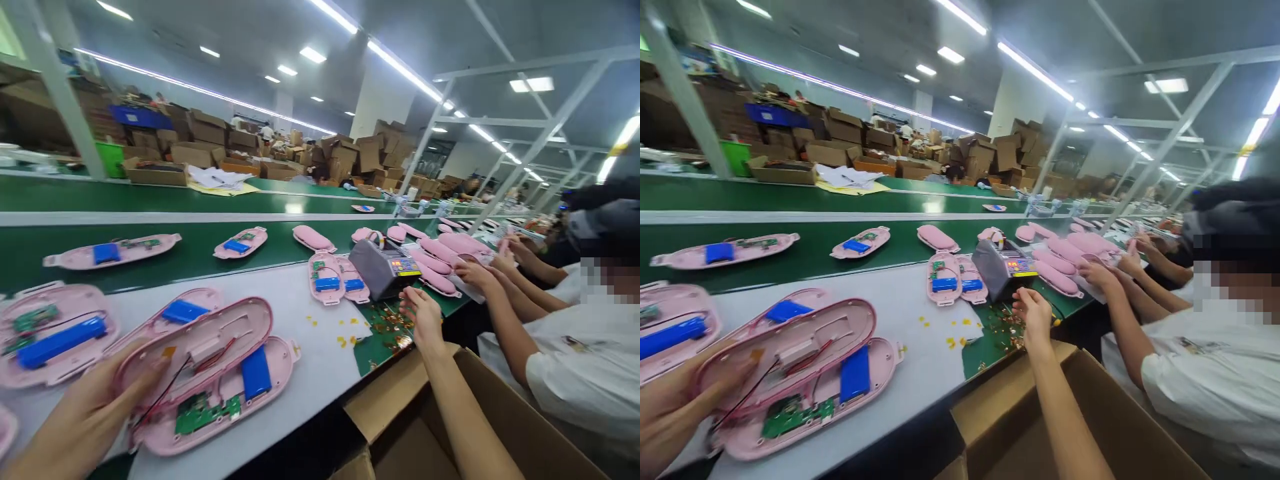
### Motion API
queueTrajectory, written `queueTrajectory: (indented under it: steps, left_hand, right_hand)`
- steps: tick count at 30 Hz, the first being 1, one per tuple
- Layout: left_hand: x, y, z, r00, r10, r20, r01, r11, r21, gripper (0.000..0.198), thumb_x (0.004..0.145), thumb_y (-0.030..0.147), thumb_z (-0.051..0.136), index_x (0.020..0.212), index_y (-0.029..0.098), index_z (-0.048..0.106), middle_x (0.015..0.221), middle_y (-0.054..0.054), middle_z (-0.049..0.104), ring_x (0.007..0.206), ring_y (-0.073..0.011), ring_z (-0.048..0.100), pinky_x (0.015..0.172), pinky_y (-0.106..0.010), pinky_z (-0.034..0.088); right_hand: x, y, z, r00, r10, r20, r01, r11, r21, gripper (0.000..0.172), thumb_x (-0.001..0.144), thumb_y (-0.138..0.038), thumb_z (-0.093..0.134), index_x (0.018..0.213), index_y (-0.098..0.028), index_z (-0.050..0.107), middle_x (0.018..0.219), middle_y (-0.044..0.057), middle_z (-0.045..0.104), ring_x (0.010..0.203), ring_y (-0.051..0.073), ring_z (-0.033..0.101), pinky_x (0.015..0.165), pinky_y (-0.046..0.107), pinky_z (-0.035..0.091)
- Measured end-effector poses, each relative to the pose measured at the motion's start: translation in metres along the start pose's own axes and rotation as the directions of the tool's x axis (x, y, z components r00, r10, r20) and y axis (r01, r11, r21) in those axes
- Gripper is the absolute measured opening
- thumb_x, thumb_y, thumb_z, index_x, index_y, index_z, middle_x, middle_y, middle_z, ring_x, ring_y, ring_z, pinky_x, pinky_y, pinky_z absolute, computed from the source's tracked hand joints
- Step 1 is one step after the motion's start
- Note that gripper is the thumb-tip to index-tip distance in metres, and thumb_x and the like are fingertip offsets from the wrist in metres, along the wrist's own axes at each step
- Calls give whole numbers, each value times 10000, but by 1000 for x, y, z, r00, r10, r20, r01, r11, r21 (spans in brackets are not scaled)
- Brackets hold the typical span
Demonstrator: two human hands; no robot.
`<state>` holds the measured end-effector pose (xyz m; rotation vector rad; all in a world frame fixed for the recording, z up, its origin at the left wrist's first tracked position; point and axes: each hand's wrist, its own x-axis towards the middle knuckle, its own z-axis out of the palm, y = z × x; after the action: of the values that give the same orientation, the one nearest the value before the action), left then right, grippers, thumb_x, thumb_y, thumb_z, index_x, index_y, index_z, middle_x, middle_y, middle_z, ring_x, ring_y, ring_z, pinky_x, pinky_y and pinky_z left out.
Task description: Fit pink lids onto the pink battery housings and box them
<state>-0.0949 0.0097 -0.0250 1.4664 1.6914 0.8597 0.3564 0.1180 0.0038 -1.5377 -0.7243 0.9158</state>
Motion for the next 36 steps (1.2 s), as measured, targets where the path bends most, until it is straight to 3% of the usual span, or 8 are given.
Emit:
queueTrajectory:
  steps: [3,8,11,13,18,27,33,36]
  left_hand:
    - [-1,26,2,997,48,-54,-49,999,-18,437,810,569,561,1112,261,632,1111,-22,685,1030,-307,609,963,-441,473]
    - [-5,28,17,992,87,-93,-106,970,-220,415,864,431,540,1164,151,600,1172,-88,658,1105,-259,577,1032,-389,415]
    - [-12,22,24,985,-7,-171,-63,916,-397,380,854,378,543,1125,117,597,1128,-98,667,1052,-244,596,995,-380,438]
    - [-16,20,27,981,-55,-184,-41,876,-481,387,835,369,568,1125,113,595,1120,-99,667,1047,-245,597,984,-380,443]
    - [-20,17,32,974,-103,-200,-24,835,-550,434,802,413,620,1130,130,618,1076,-105,677,1036,-259,603,964,-396,455]
    - [-34,17,35,980,-148,-131,19,732,-681,403,864,466,490,1110,166,599,966,-59,662,938,-211,602,793,-301,507]
    - [-39,20,26,994,56,-97,-99,845,-525,359,848,264,521,1196,177,552,1070,-50,640,979,-210,579,875,-318,474]
    - [-45,21,20,984,180,12,-167,932,-321,347,851,192,479,1189,195,557,1050,-48,653,948,-207,597,866,-313,470]
  right_hand:
    - [-79,-13,56,867,-299,398,364,927,-96,201,829,-380,644,856,-181,645,838,38,674,639,118,567,536,227,461]
    - [-181,-6,169,16,-437,900,900,397,177,227,957,-205,412,920,-175,634,893,69,678,813,177,569,736,311,456]
    - [-192,16,196,-221,-313,924,948,155,279,228,924,-128,379,890,-158,602,880,85,649,787,192,524,698,314,421]
    - [-188,24,195,-182,-315,932,941,220,258,197,921,-151,391,872,-169,581,861,69,629,782,180,517,702,301,408]
    - [-192,19,183,173,-288,942,819,574,25,179,924,-260,467,784,-189,554,733,2,579,709,141,511,659,266,364]
    - [-222,30,191,206,-298,932,962,234,-138,176,909,-261,506,791,-194,616,830,42,572,748,163,510,629,275,329]
    - [-197,18,170,475,-347,809,858,385,-339,412,790,-529,659,564,-206,540,591,1,549,548,143,487,543,274,334]
    - [-179,-12,142,398,-485,778,908,327,-261,328,772,-513,687,857,-200,639,858,65,635,786,206,586,692,321,442]
